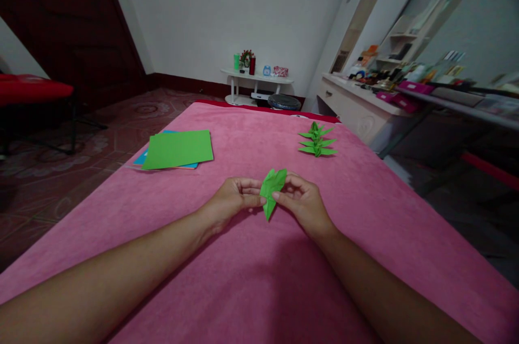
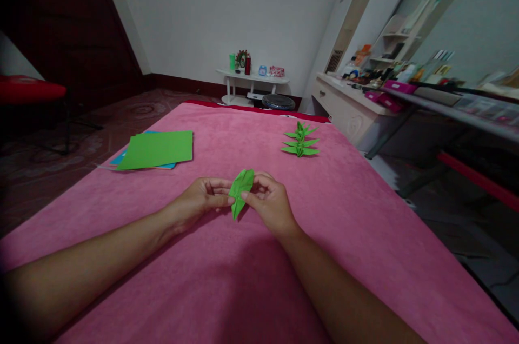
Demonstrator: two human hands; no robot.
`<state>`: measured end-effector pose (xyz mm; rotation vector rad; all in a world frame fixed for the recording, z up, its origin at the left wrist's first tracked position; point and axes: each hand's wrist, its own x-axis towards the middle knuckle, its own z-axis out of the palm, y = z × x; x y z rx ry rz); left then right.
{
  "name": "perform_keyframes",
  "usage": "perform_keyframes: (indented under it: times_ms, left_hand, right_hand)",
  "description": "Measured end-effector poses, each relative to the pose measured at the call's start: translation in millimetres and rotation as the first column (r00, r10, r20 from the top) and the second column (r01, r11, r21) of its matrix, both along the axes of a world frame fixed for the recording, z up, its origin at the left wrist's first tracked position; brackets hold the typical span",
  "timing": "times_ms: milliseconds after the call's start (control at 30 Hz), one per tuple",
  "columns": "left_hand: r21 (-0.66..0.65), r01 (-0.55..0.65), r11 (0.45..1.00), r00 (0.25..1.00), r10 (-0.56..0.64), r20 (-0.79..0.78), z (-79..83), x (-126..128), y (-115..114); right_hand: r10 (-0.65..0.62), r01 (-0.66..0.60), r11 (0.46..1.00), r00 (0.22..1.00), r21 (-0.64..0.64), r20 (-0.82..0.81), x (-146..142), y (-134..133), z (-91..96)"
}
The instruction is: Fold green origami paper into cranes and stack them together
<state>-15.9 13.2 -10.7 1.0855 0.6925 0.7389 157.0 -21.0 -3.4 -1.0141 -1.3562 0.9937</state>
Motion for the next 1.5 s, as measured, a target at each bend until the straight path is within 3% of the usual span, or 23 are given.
perform_keyframes:
  times_ms: [200,333,533,733,867,967,1200,1500]
  left_hand:
    - [0.032,0.055,0.998,0.998,-0.055,-0.009,4.4,2.8,-3.4]
    - [0.068,0.043,0.997,0.998,-0.039,-0.050,6.4,4.0,-5.7]
    - [0.025,0.112,0.993,0.993,-0.112,-0.034,8.4,2.0,-5.1]
    - [-0.047,0.012,0.999,1.000,-0.013,-0.014,6.5,0.5,-3.0]
    - [-0.105,-0.045,0.994,0.999,0.046,0.013,6.0,0.6,-1.2]
    - [-0.115,-0.052,0.992,0.999,0.052,0.000,6.5,0.9,-0.6]
    - [-0.087,0.038,0.996,0.999,-0.035,0.040,8.5,0.4,5.5]
    - [0.005,-0.081,0.997,0.997,0.081,-0.008,0.1,14.6,19.4]
  right_hand:
    - [-0.048,0.043,0.993,0.998,-0.106,-0.049,-1.9,-2.2,-1.0]
    - [-0.065,0.065,0.995,0.998,-0.076,0.000,-1.9,-1.9,2.4]
    - [-0.074,0.071,0.997,0.993,0.029,0.096,2.1,1.6,5.3]
    - [-0.096,0.078,0.988,0.985,-0.133,-0.140,2.3,1.3,2.7]
    - [-0.098,0.066,0.975,0.985,-0.211,-0.145,2.0,1.5,0.3]
    - [-0.062,0.039,0.978,0.992,-0.205,-0.108,1.4,2.2,-1.3]
    - [-0.144,0.128,0.977,0.986,-0.172,-0.080,4.2,5.9,-4.1]
    - [-0.214,0.195,0.970,0.968,-0.142,-0.129,8.2,19.7,-17.1]
